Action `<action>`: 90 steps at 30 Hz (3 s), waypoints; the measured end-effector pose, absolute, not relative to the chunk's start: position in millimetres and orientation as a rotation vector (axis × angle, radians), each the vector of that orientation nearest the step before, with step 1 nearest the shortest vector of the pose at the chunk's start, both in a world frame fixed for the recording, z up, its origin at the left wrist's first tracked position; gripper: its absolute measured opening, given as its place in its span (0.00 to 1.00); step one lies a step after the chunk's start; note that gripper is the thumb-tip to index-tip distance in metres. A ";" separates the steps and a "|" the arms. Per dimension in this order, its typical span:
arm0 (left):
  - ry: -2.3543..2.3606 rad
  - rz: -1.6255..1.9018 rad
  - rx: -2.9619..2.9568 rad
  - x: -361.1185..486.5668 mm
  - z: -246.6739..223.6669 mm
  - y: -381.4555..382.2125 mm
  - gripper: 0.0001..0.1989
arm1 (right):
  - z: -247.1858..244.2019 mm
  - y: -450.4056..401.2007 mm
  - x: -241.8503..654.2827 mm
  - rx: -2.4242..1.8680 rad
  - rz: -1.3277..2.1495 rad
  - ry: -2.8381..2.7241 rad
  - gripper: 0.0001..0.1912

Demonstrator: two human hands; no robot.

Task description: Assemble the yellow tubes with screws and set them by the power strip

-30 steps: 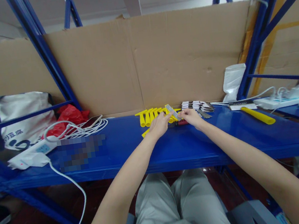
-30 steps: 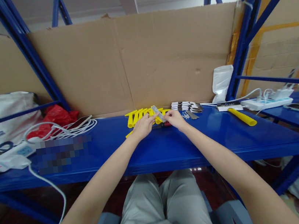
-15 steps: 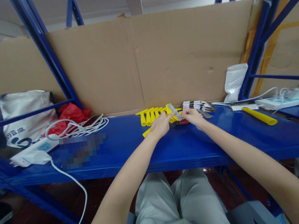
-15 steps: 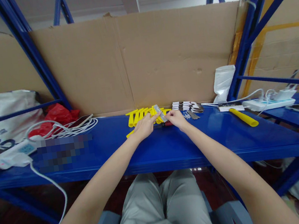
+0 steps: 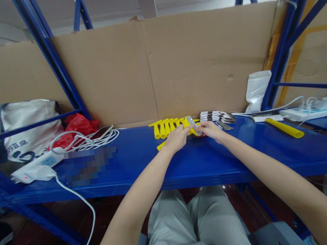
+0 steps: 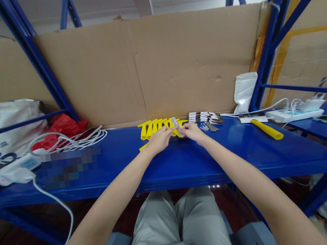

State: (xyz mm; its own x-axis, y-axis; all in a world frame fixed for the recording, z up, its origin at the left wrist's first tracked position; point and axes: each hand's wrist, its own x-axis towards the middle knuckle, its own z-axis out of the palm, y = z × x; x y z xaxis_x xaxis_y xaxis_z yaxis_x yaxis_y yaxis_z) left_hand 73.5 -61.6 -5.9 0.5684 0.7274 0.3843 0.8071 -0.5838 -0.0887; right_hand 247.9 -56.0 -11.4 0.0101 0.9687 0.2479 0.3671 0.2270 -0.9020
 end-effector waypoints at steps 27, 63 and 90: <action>-1.280 -0.433 -2.541 76.0 -7.3 -62.3 0.24 | -7.9 -57.5 248.9 -1.267 1.006 -1.429 0.11; -1.334 -0.435 -2.594 76.8 -10.1 -58.9 0.24 | -15.0 -39.6 307.6 -2.043 -0.205 -1.880 0.16; -1.239 -0.435 -2.641 89.6 4.1 -57.8 0.25 | -1.0 -24.7 292.6 -2.269 -0.173 -1.811 0.21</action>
State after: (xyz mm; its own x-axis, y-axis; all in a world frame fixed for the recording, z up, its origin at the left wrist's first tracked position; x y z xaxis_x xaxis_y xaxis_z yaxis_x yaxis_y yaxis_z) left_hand 89.6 -57.8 4.1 0.6072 0.7171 0.3421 0.7736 -0.6318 -0.0486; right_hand 292.6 -24.7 -1.0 0.2278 0.9448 0.2353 0.9723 -0.2077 -0.1072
